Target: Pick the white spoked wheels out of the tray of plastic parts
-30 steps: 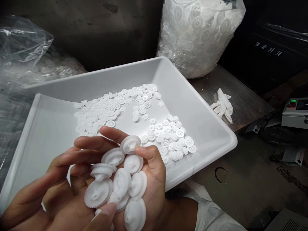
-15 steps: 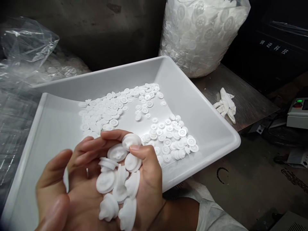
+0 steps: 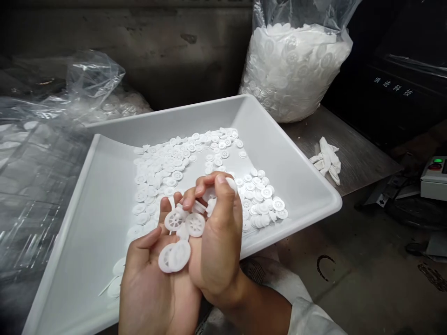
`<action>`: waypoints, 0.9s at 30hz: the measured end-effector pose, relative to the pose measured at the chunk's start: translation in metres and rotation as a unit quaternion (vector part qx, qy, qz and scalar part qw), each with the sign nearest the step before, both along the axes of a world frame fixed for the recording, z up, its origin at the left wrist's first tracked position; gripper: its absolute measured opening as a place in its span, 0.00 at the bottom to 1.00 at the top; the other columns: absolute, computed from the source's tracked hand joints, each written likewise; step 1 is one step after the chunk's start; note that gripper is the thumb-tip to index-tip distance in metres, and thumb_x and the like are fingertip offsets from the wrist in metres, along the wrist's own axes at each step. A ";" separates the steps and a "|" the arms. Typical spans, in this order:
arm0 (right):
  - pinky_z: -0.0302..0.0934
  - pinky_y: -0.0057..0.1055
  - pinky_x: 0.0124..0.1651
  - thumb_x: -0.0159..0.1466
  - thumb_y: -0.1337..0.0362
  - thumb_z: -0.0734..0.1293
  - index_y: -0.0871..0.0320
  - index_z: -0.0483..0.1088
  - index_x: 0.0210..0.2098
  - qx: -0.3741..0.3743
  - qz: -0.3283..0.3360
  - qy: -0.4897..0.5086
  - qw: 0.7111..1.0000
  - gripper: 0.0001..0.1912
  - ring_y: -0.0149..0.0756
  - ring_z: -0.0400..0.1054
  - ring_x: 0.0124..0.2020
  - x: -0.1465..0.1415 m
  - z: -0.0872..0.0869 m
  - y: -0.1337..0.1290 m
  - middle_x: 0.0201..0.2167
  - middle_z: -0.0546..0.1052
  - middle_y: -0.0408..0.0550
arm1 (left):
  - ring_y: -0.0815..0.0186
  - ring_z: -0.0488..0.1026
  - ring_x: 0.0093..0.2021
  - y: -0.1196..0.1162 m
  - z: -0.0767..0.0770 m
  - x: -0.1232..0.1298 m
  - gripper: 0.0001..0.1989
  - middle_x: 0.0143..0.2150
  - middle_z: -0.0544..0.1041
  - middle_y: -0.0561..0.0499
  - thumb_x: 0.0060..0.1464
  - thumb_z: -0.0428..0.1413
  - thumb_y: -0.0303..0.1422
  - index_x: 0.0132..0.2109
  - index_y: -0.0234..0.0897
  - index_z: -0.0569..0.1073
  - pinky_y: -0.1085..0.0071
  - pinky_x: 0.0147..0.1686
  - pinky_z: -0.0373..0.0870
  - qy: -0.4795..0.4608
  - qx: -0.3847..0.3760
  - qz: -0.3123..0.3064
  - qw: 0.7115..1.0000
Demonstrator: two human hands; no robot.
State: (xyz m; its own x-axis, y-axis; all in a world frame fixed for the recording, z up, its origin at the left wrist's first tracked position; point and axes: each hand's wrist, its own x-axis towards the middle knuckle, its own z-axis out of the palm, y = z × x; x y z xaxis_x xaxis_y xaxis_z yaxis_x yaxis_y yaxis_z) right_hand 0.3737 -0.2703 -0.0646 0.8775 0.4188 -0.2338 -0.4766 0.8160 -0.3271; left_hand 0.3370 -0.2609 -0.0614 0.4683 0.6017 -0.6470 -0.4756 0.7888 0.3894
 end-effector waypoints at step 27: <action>0.68 0.27 0.37 0.61 0.60 0.64 0.58 0.65 0.26 0.034 0.071 0.132 0.988 0.10 0.28 0.64 0.27 -0.005 -0.011 0.003 0.24 0.66 0.40 | 0.73 0.69 0.27 0.019 0.002 0.001 0.05 0.30 0.64 0.56 0.53 0.50 0.23 0.36 0.36 0.64 0.73 0.33 0.76 -0.143 0.047 0.107 0.983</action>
